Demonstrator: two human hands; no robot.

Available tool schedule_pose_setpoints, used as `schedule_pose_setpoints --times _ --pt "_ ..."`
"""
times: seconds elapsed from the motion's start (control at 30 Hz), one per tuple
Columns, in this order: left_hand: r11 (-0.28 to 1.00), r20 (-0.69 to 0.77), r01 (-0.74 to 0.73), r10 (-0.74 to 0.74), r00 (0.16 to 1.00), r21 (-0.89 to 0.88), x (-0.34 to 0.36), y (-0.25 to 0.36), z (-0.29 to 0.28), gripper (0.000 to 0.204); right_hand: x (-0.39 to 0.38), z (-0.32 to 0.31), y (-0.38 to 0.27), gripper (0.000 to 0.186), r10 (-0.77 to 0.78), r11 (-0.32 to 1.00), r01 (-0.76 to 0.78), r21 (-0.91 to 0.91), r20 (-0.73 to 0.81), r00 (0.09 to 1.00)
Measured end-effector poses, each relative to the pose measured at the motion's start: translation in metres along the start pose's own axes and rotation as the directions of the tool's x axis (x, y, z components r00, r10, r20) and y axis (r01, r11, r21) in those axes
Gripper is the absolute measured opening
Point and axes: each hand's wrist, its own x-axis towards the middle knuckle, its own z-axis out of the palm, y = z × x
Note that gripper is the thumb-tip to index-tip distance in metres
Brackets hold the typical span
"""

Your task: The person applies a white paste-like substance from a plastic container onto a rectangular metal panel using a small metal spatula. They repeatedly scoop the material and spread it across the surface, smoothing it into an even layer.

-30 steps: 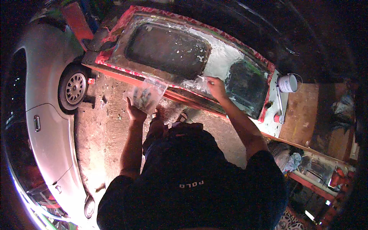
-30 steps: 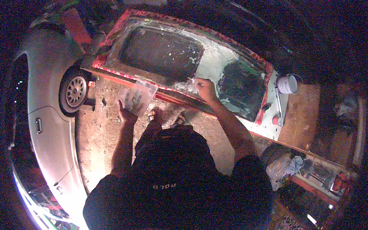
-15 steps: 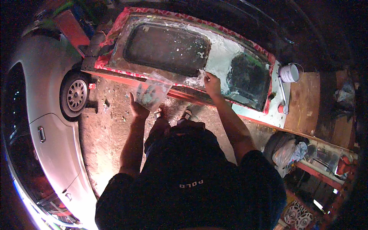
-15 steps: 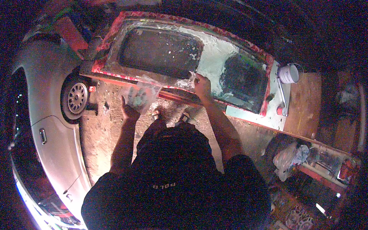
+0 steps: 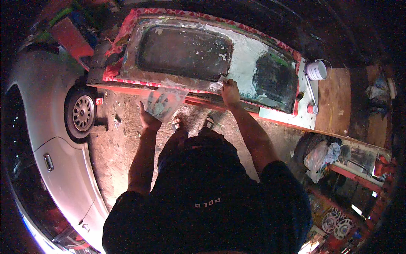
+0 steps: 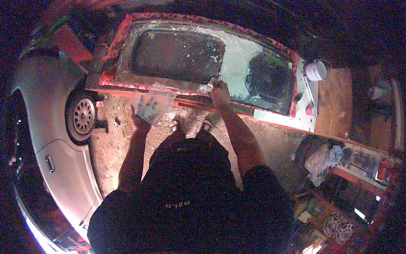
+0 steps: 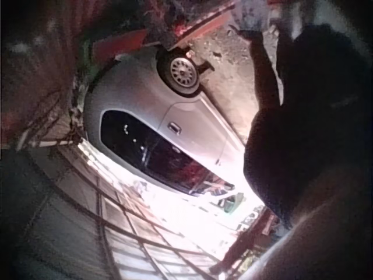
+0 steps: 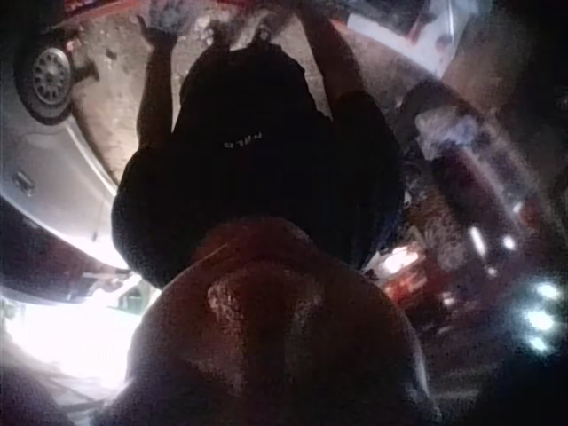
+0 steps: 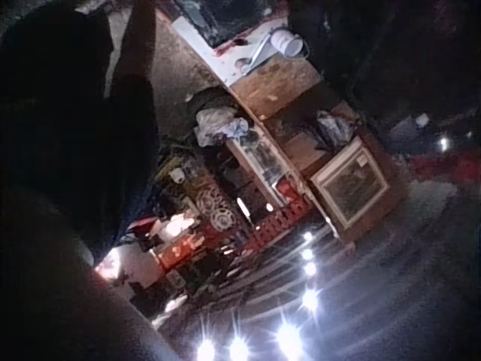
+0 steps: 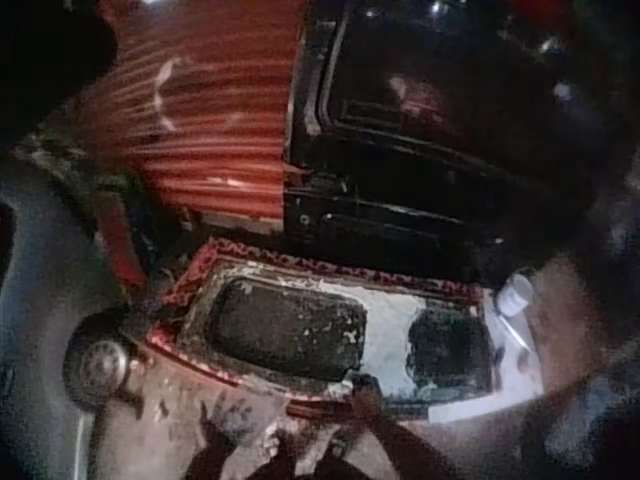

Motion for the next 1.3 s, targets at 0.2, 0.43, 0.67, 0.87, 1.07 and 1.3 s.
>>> schedule_pose_setpoints --times 0.2,0.43,0.67,0.87,1.07,1.3 --pt "1.0 -0.041 0.015 -0.015 0.999 0.01 0.003 0.006 0.006 0.068 -0.001 -0.01 -0.006 0.025 -0.047 0.965 0.068 -0.251 0.091 0.995" --pt "1.0 -0.001 0.007 -0.007 1.0 -0.019 0.007 0.001 0.012 0.062 0.0 -0.012 -0.005 0.024 -0.093 0.932 0.181 -0.314 0.274 0.957" --pt "0.999 0.095 0.002 0.002 0.996 -0.043 0.009 0.001 0.019 0.066 0.001 -0.023 -0.006 0.021 -0.06 0.97 0.134 -0.203 0.334 0.941" --pt "0.997 0.105 0.016 -0.008 0.994 -0.071 0.007 0.003 0.035 0.068 0.007 -0.06 -0.001 0.018 -0.078 0.988 0.124 -0.092 0.394 0.916" --pt "0.997 0.137 -0.06 0.066 0.988 -0.052 0.02 -0.004 0.02 0.067 0.001 -0.042 0.068 0.019 0.23 0.737 -0.273 0.619 0.15 0.962" --pt "0.999 0.104 -0.016 0.019 0.994 -0.031 0.032 -0.007 0.02 0.071 -0.009 -0.069 0.057 0.018 0.339 0.076 -0.61 0.789 0.555 0.76"
